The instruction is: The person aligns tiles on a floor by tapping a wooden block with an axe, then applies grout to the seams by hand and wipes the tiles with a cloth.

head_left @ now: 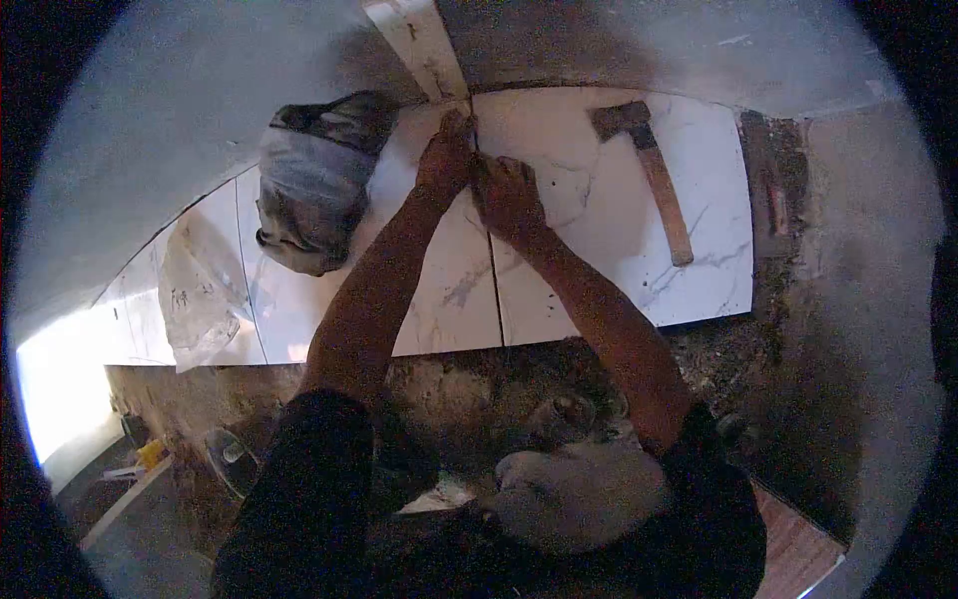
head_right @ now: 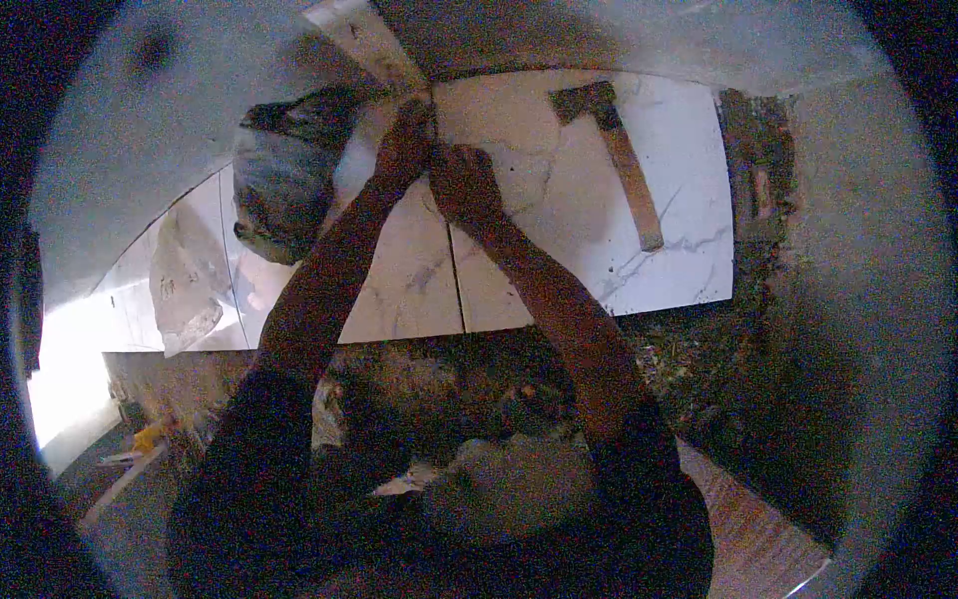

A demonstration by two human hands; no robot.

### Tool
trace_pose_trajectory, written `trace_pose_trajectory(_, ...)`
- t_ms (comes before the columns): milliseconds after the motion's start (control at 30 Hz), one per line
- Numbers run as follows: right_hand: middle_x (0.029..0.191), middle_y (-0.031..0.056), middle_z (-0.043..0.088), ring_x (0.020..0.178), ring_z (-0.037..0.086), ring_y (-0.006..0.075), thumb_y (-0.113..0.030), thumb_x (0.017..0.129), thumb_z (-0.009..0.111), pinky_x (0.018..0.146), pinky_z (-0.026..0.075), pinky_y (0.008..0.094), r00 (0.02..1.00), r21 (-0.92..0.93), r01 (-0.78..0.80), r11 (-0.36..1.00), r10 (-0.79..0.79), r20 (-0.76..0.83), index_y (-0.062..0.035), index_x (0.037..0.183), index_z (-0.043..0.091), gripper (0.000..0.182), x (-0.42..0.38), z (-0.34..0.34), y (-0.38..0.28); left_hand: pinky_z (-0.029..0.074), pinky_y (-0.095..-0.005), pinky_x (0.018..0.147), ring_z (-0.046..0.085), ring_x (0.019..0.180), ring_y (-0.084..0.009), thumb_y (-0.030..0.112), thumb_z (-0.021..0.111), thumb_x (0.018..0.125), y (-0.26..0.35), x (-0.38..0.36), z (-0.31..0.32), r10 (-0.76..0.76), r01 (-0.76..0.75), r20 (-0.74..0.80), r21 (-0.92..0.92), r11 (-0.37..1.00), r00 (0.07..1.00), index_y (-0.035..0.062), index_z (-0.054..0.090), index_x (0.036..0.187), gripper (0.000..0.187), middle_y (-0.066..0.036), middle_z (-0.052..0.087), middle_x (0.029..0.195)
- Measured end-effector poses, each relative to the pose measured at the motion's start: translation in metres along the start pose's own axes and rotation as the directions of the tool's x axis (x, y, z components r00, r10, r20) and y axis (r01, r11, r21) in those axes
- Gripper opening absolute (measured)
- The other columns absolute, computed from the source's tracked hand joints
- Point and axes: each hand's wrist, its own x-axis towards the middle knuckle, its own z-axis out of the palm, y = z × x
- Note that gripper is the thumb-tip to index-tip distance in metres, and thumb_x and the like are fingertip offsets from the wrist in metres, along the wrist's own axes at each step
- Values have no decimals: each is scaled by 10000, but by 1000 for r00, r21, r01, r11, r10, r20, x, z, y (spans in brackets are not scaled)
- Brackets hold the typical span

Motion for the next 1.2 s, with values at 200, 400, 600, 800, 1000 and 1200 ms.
trace_pose_trajectory(200, 874, 168, 533, 834, 509, 335, -131, 753, 528, 765, 401, 462, 997, 26, 46, 999, -48, 61, -9, 941, 524, 224, -25, -16, -20, 451, -413, 885, 529, 1025, -369, 218, 622, 730, 6, -25, 7, 75, -70, -48, 92, 993, 996, 98, 366, 1324, 658, -185, 343, 1356)
trace_pose_trajectory(400, 1225, 218, 448, 1161, 393, 355, -207, 807, 564, 1012, 282, 483, 837, 1, -145, 989, 122, 533, 34, 1165, 474, 440, -57, -46, -51, 428, -423, 906, 498, 1064, -357, 223, 571, 781, 29, -72, 1, 69, -73, 51, 79, 994, 996, 96, 393, 1308, 571, -183, 296, 1385)
trace_pose_trajectory(600, 1248, 228, 432, 1158, 397, 386, -170, 825, 551, 996, 302, 505, 949, 138, -6, 990, -38, 313, -3, 1199, 471, 418, -119, -45, -70, 401, -411, 916, 442, 1138, -349, 213, 493, 843, 62, -133, 10, 110, -118, 52, 185, 976, 993, 24, 422, 1270, 473, -163, 296, 1394)
trace_pose_trajectory(800, 1222, 240, 435, 1114, 423, 410, -77, 804, 565, 962, 334, 504, 704, 186, -369, 911, 143, 696, 3, 1187, 471, 403, -137, -75, -96, 368, -411, 914, 453, 1062, -340, 175, 520, 814, 79, -167, 12, -21, 39, 139, -128, 991, 990, 11, 449, 1235, 457, -133, 380, 1349)
trace_pose_trajectory(1000, 1138, 237, 484, 1043, 486, 389, -92, 831, 525, 900, 410, 480, 601, 432, -800, 417, 557, 574, -20, 1161, 492, 339, -217, -44, -80, 370, -489, 901, 496, 987, -367, 144, 568, 751, 95, -176, 10, 29, -33, -43, -108, 994, 999, 5, 517, 1141, 418, -140, 475, 1238)
trace_pose_trajectory(1200, 1031, 195, 527, 982, 515, 363, -186, 805, 581, 822, 446, 456, 812, 43, -456, 889, 397, 428, -36, 1098, 532, 333, -158, -69, -90, 408, -430, 887, 500, 1076, -352, 124, 557, 775, 98, -163, 4, -143, 92, -70, -484, 870, 987, 0, 534, 1110, 358, -188, 522, 1144)
